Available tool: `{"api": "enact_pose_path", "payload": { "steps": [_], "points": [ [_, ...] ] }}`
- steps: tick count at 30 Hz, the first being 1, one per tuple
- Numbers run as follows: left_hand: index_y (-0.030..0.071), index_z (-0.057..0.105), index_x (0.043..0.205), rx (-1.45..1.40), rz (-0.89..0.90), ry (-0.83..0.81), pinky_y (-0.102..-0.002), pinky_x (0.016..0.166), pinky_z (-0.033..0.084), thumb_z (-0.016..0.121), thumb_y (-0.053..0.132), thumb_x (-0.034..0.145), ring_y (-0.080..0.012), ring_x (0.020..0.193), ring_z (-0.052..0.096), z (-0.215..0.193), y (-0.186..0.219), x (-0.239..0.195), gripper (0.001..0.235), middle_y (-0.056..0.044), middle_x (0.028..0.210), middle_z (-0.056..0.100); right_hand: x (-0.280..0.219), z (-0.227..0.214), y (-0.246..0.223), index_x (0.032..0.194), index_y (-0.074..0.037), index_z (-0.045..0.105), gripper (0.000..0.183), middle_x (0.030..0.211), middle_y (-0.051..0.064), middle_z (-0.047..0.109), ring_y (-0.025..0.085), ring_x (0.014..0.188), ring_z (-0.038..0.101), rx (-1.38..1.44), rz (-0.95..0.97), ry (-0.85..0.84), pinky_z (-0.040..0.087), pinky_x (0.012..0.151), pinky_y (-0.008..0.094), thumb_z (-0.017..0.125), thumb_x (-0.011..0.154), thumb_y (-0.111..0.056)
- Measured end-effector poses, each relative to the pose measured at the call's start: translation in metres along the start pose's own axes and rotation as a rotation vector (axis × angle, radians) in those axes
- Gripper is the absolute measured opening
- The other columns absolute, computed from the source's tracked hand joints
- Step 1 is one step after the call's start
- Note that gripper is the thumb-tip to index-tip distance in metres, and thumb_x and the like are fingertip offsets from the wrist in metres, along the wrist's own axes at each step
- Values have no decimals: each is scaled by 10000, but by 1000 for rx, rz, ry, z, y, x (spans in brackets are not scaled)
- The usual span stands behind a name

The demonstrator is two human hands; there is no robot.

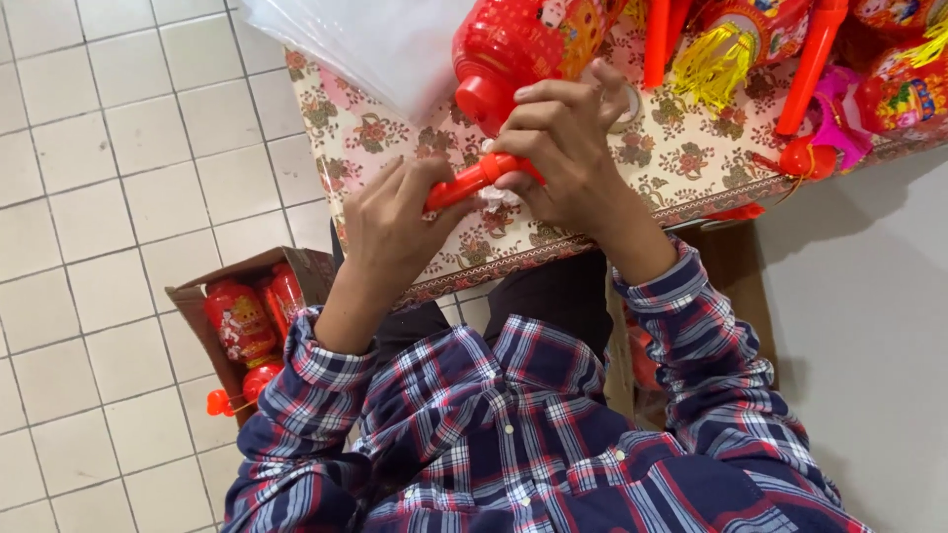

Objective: Assembling red lanterns, wiping them with a cloth, and packing them into plastic bags.

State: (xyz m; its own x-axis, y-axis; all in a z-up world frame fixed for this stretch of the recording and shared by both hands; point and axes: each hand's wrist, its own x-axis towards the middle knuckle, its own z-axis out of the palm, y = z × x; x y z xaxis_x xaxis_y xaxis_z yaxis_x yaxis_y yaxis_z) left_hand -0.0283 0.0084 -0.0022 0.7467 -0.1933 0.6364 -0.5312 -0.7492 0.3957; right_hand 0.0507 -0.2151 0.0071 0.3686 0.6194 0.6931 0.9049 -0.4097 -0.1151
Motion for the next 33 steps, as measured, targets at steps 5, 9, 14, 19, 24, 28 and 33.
{"api": "enact_pose_path", "payload": {
  "steps": [5, 9, 14, 19, 24, 28, 33],
  "points": [
    [75, 684, 1065, 103, 29, 105, -333, 586, 517, 754, 432, 978, -229, 851, 633, -5, 4, 5, 374, -108, 1056, 645, -1, -3, -3, 1074, -106, 681, 377, 1128, 66, 672, 341, 1254, 567, -34, 4, -5, 118, 1189, 562, 495, 1123, -431],
    [95, 718, 1059, 131, 9, 102, -331, 545, 461, 638, 437, 1024, -223, 781, 594, -3, 1, 3, 352, -79, 973, 625, 0, -3, -3, 1068, -80, 692, 377, 1140, 74, 654, 331, 1222, 603, -40, -7, 20, 113, 1178, 534, 530, 1119, -416],
    [51, 627, 1146, 42, 67, 16, -319, 536, 468, 645, 694, 846, -156, 652, 584, 2, -2, 1, 709, -57, 850, 642, -3, -1, -4, 1056, -81, 702, 459, 1131, 78, 645, 335, 1217, 581, -27, -11, 49, 167, 1160, 522, 449, 1102, -461],
    [59, 605, 1049, 44, 84, -13, -314, 541, 483, 663, 409, 1021, -189, 699, 693, -2, 9, 7, 356, -65, 877, 734, 2, -5, -6, 1020, -41, 664, 396, 1104, 122, 623, 363, 1187, 543, -3, -26, 41, 282, 1116, 529, 501, 1101, -392],
    [-7, 618, 1127, 15, 53, -66, -353, 511, 461, 504, 282, 1113, -215, 702, 629, -3, 9, 7, 311, -102, 891, 671, 11, -10, -11, 1032, -17, 657, 377, 1093, 141, 634, 356, 1165, 520, 8, -44, 55, 436, 1000, 480, 511, 1093, -359],
    [13, 553, 1232, -63, 0, -167, -305, 404, 463, 627, 303, 1061, -217, 711, 642, -3, 7, 4, 345, -138, 1107, 624, 15, -15, -15, 1063, -6, 649, 401, 1110, 140, 623, 357, 1181, 500, 55, -48, 28, 438, 1020, 468, 464, 1091, -360],
    [74, 585, 1161, 38, 9, -90, -292, 415, 440, 680, 353, 1053, -193, 715, 644, -4, 13, 7, 314, -99, 1048, 654, 13, -13, -14, 1067, -16, 664, 380, 1115, 136, 635, 348, 1190, 493, 28, -57, 21, 406, 1045, 473, 477, 1097, -345]
  ]
}}
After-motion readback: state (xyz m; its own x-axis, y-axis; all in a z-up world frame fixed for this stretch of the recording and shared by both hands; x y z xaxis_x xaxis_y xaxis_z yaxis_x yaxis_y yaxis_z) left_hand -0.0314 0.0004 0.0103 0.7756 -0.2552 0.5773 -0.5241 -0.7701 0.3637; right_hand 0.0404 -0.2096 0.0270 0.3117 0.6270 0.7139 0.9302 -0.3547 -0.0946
